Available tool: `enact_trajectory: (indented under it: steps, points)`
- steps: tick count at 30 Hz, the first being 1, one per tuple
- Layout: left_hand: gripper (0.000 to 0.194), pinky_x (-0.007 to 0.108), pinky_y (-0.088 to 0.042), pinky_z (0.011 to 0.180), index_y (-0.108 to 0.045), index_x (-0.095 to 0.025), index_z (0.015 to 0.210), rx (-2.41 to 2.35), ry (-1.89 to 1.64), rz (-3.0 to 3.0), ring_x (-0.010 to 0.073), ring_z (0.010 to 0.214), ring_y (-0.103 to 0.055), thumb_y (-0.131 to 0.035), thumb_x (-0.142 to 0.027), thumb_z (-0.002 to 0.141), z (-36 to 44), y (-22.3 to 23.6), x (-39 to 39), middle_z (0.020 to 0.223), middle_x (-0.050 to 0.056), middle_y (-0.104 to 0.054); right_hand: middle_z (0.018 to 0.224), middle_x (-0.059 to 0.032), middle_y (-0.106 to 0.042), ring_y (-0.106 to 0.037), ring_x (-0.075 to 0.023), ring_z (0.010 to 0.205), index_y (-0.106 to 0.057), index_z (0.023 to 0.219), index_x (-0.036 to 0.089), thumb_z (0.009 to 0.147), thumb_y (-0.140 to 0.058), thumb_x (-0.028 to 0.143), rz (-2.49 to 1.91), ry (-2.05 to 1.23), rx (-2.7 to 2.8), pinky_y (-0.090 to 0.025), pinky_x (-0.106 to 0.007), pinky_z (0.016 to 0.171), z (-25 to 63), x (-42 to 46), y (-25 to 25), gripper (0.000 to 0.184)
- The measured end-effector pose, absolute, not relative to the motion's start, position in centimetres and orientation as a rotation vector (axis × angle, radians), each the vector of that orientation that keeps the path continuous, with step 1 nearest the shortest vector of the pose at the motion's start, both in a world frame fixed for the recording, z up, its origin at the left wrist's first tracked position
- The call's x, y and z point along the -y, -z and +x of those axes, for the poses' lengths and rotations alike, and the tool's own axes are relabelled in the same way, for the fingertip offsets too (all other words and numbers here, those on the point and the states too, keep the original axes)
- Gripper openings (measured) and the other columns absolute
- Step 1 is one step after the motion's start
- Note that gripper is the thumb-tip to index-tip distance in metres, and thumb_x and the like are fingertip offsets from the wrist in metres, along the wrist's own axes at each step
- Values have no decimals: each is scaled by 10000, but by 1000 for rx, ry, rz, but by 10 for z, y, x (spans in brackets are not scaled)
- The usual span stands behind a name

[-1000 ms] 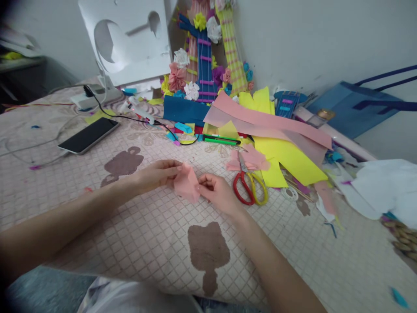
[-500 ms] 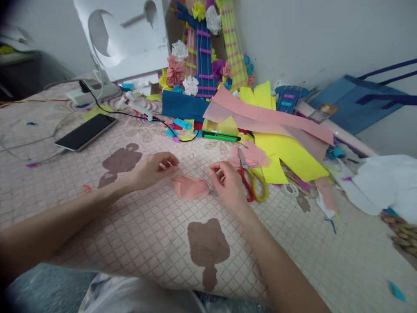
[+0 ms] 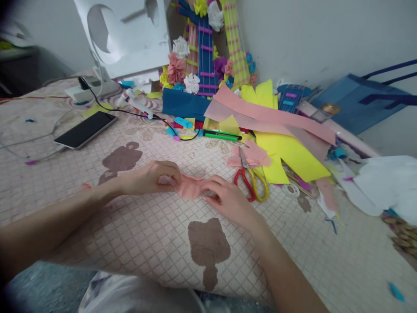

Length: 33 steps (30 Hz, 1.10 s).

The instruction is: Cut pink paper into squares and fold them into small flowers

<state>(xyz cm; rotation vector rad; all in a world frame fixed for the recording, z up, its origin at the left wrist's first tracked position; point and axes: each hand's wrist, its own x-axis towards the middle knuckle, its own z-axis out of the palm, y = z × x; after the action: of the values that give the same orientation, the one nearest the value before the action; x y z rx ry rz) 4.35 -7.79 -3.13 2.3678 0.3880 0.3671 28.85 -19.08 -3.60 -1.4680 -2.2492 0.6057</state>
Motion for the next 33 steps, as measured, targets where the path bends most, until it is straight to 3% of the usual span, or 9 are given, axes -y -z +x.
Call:
enact_trajectory:
  steps: [5,14,22,27,33]
  points:
    - [116,276,-448,765,-647,-150,862,-315,-362,2464,160,837,-576,-567,-100,795,45,35,80,879,59,-621,1117,-40,-606,-605,-190,955,-591,1033,251,852,-504,144,-1449,-398,2363,-503,-320,743,280,192,43,228]
    - [99,288,-440,754,-636,-156,883,-269,-401,2544,173,849,-568,-571,-147,810,45,40,78,884,65,-614,1060,-70,-643,-609,-215,953,-619,1002,220,897,-432,147,-1437,-156,2523,-490,-351,761,273,193,48,225]
    - [96,292,-442,740,-609,-140,871,-286,-462,2554,177,848,-544,-611,-200,796,47,44,82,919,77,-572,979,-36,-597,-601,-168,892,-572,936,238,861,-463,135,-1487,-457,2160,-481,-291,745,271,190,53,167]
    - [120,296,-446,754,-631,-142,901,-351,-486,2544,168,843,-544,-527,-181,857,49,50,85,923,87,-578,939,-31,-580,-582,-169,848,-545,928,233,844,-506,154,-1550,-478,2116,-457,-279,692,267,190,52,123]
    - [80,249,-432,695,-620,-126,843,-470,-506,2455,140,797,-535,-542,-138,827,51,49,90,876,62,-550,879,-18,-562,-565,-158,803,-537,841,222,865,-520,195,-1597,-468,2102,-421,-271,669,263,192,51,40]
